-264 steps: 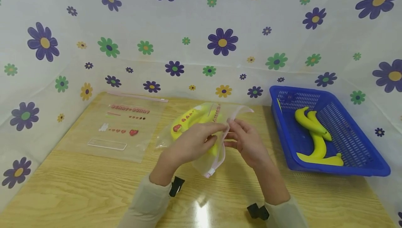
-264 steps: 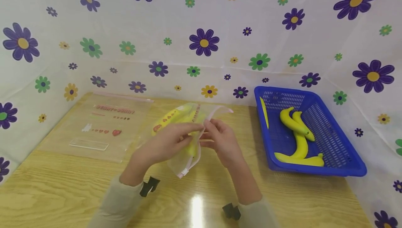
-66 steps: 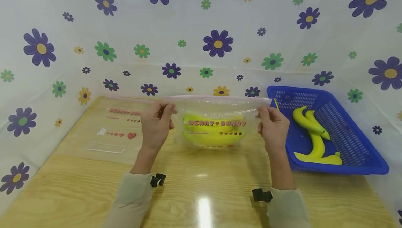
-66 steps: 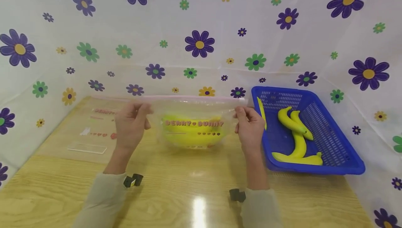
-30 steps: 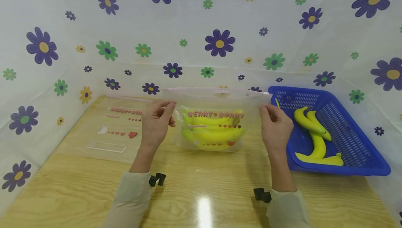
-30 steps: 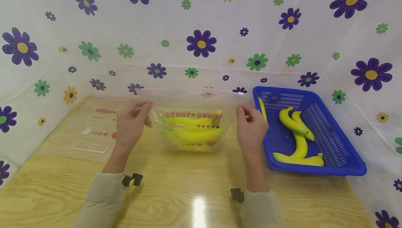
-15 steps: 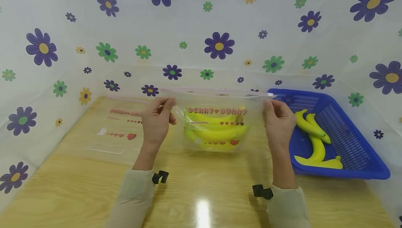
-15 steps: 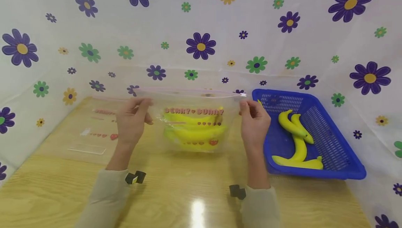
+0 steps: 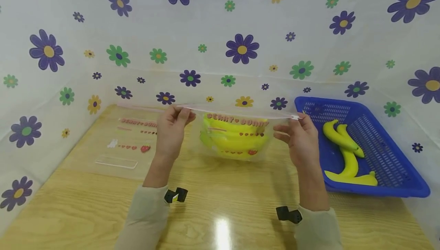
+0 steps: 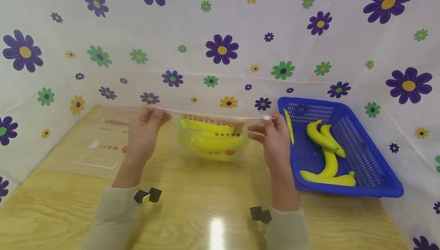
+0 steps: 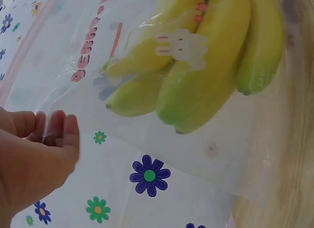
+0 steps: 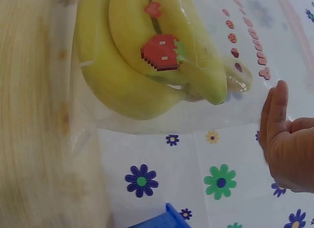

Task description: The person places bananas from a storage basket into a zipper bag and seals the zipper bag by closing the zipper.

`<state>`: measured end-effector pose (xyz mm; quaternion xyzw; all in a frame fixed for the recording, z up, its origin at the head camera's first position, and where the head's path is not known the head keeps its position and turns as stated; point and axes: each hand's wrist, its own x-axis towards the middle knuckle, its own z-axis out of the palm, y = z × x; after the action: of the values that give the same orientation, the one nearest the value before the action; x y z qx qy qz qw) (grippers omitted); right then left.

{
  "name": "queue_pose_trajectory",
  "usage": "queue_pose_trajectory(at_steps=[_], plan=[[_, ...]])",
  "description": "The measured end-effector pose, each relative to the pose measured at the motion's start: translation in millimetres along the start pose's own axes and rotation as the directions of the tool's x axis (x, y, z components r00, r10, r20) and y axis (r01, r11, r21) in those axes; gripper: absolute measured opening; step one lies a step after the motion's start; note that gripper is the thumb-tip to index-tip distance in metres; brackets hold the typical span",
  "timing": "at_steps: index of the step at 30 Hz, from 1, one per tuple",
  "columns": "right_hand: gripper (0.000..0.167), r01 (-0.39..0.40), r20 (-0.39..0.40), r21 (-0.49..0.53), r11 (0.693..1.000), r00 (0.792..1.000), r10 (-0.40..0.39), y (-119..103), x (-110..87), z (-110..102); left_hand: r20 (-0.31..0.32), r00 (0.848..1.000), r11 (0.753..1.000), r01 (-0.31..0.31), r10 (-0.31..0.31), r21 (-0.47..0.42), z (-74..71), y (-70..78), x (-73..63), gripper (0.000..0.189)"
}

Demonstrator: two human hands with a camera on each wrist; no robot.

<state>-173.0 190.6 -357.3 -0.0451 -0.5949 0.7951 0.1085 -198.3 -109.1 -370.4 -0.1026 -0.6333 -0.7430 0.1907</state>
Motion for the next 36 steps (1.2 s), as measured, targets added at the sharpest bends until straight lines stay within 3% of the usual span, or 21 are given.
queue_pose_trajectory(at_steps=[4,7,10,14,17,19,21,23,25,27,30,33,36], plan=[[0.008,0.114,-0.084,0.014,0.993,0.990,-0.112,16.4,7.5,5.0,-0.022,0.998,0.998,0.062,-0.062,-0.014,0.4,-3.0,0.9,0.017],[0.013,0.251,-0.154,-0.070,0.966,0.954,-0.259,29.5,11.3,12.5,-0.058,0.996,0.998,0.062,-0.062,-0.006,3.5,-9.5,0.0,0.023],[0.013,0.326,-0.159,-0.157,0.932,0.923,-0.350,35.9,9.7,18.8,-0.090,0.995,0.999,0.045,-0.045,0.005,6.6,-14.2,-2.6,0.024],[0.014,0.298,-0.109,-0.202,0.933,0.940,-0.324,33.1,3.1,19.3,-0.057,0.998,0.999,0.041,-0.040,0.021,5.1,-13.7,-4.8,0.027],[0.016,0.254,-0.061,-0.205,0.945,0.961,-0.271,30.0,0.7,15.5,0.057,0.995,0.996,0.082,-0.084,0.036,0.9,-12.0,-3.8,0.021],[0.014,0.233,-0.015,-0.215,0.948,0.970,-0.242,30.4,1.4,12.7,0.133,0.984,0.991,0.112,-0.121,0.068,-2.0,-11.8,-3.1,0.022],[0.014,0.237,0.025,-0.235,0.943,0.971,-0.238,32.3,2.7,10.4,0.169,0.975,0.987,0.131,-0.146,0.098,-4.0,-14.9,-1.8,0.024],[0.013,0.262,0.033,-0.266,0.928,0.964,-0.263,35.5,4.9,9.0,0.157,0.979,0.986,0.110,-0.129,0.127,-4.4,-19.4,-0.8,0.021],[0.015,0.308,0.015,-0.270,0.912,0.949,-0.315,39.9,7.6,8.7,0.116,0.991,0.989,0.054,-0.070,0.136,-3.4,-24.5,0.2,0.019],[0.018,0.360,-0.016,-0.250,0.899,0.927,-0.376,43.7,10.0,10.2,0.071,0.997,0.988,-0.012,0.001,0.152,-0.9,-27.4,0.4,0.019],[0.018,0.437,-0.023,-0.210,0.874,0.892,-0.451,47.7,12.2,13.6,0.047,0.995,0.987,-0.093,0.087,0.129,3.0,-28.9,1.2,0.017],[0.018,0.463,-0.007,-0.199,0.864,0.881,-0.474,49.0,11.6,15.4,0.084,0.994,0.992,-0.076,0.067,0.105,2.9,-28.5,1.6,0.018],[0.013,0.423,0.020,-0.205,0.882,0.903,-0.429,48.6,10.1,11.7,0.133,0.991,0.994,-0.012,-0.003,0.106,-2.8,-27.0,1.1,0.023]])
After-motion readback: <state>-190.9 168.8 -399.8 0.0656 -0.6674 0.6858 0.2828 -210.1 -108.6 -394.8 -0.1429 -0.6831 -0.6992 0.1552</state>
